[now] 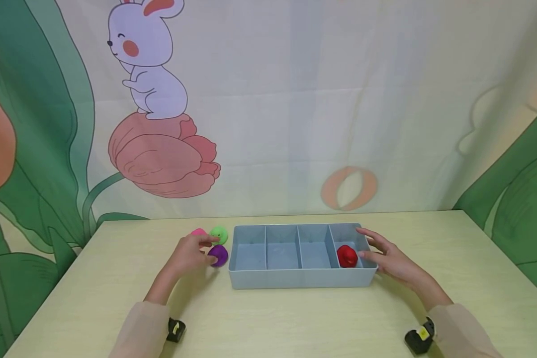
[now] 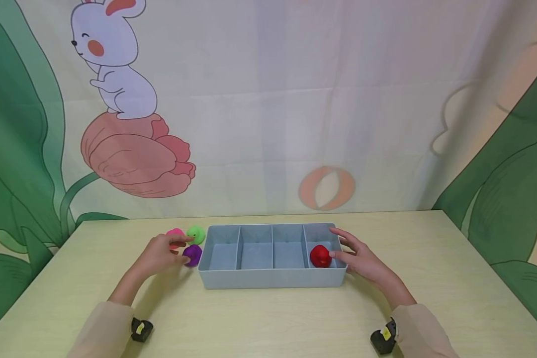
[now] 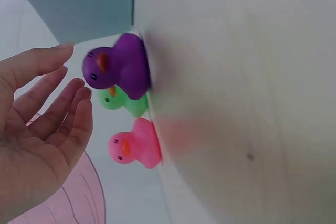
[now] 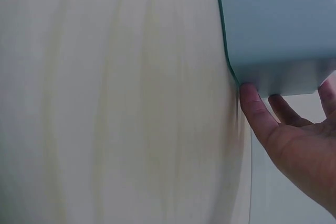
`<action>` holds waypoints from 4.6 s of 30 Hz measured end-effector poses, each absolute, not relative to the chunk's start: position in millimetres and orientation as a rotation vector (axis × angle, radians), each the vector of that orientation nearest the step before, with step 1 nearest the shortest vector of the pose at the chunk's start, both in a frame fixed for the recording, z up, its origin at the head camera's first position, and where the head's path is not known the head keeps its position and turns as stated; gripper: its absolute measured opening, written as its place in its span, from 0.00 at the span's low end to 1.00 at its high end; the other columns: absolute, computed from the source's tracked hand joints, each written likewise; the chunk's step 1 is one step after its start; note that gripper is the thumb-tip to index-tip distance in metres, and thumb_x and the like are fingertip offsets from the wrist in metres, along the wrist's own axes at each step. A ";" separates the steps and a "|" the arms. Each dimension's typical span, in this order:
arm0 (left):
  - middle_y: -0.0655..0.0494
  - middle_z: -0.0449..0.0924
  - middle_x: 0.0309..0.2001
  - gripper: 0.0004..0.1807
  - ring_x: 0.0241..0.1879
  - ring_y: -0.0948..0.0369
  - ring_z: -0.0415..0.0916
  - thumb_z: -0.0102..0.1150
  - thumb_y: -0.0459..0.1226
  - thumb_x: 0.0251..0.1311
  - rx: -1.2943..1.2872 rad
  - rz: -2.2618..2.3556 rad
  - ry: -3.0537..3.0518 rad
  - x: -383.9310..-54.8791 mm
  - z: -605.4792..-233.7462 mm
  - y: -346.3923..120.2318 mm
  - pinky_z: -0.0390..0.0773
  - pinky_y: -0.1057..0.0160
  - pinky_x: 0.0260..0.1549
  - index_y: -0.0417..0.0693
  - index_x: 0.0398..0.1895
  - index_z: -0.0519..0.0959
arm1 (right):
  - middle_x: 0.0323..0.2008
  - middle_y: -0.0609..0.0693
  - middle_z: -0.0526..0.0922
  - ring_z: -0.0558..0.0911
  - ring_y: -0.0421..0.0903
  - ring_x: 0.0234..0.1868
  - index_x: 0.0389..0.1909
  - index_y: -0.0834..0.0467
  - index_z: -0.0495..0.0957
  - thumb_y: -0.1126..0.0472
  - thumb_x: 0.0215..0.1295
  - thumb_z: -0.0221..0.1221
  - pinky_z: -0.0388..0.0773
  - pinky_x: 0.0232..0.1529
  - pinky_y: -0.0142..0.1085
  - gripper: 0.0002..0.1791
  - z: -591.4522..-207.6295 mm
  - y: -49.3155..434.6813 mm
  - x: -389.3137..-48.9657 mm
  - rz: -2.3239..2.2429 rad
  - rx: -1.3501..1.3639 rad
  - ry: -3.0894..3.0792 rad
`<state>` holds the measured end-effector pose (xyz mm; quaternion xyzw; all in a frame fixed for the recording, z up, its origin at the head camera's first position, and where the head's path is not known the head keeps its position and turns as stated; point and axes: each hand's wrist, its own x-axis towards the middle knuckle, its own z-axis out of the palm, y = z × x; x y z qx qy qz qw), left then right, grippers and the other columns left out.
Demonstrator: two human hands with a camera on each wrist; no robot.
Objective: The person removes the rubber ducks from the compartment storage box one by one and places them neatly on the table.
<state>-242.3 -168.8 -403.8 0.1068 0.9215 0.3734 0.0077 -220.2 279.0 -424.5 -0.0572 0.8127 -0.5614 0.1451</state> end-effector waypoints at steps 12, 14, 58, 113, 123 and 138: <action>0.41 0.78 0.47 0.23 0.46 0.47 0.75 0.65 0.26 0.44 0.459 1.351 2.883 -230.9 -390.9 -148.8 0.79 0.58 0.40 0.35 0.49 0.77 | 0.69 0.67 0.37 0.44 0.70 0.66 0.70 0.49 0.46 0.54 0.63 0.54 0.60 0.54 0.64 0.38 -422.2 278.5 -220.2 -1.630 -0.157 2.320; 0.42 0.77 0.48 0.24 0.46 0.47 0.75 0.65 0.26 0.44 0.471 1.400 2.858 -228.8 -389.0 -143.9 0.79 0.57 0.41 0.36 0.50 0.77 | 0.69 0.67 0.37 0.43 0.70 0.66 0.70 0.49 0.46 0.54 0.63 0.54 0.59 0.55 0.64 0.38 -422.3 278.8 -220.4 -1.635 -0.155 2.314; 0.48 0.77 0.50 0.21 0.47 0.52 0.74 0.63 0.32 0.51 0.888 1.538 2.505 -227.8 -394.3 23.4 0.77 0.68 0.40 0.43 0.52 0.76 | 0.69 0.67 0.37 0.45 0.71 0.65 0.70 0.49 0.46 0.55 0.64 0.53 0.63 0.54 0.62 0.37 -425.8 279.4 -219.5 -1.645 -0.155 2.313; 0.64 0.81 0.36 0.16 0.30 0.67 0.69 0.64 0.37 0.49 0.992 0.600 2.897 -247.1 -396.4 104.7 0.66 0.76 0.24 0.53 0.44 0.82 | 0.69 0.68 0.37 0.63 0.60 0.56 0.70 0.51 0.47 0.55 0.65 0.53 0.65 0.28 0.32 0.37 -423.5 281.8 -215.7 -1.688 -0.216 2.277; 0.61 0.80 0.41 0.19 0.34 0.67 0.69 0.65 0.36 0.49 0.982 0.894 2.837 -243.5 -392.6 91.0 0.69 0.77 0.28 0.49 0.47 0.80 | 0.68 0.68 0.37 0.55 0.67 0.62 0.70 0.51 0.46 0.55 0.65 0.53 0.68 0.35 0.34 0.37 -422.6 281.9 -216.0 -1.699 -0.210 2.255; 0.54 0.80 0.45 0.20 0.40 0.63 0.74 0.65 0.34 0.50 0.980 1.334 2.743 -239.6 -381.6 69.3 0.73 0.78 0.31 0.44 0.49 0.79 | 0.69 0.67 0.36 0.45 0.70 0.65 0.71 0.49 0.45 0.53 0.65 0.52 0.70 0.51 0.49 0.37 -420.1 280.2 -216.7 -1.644 -0.160 2.287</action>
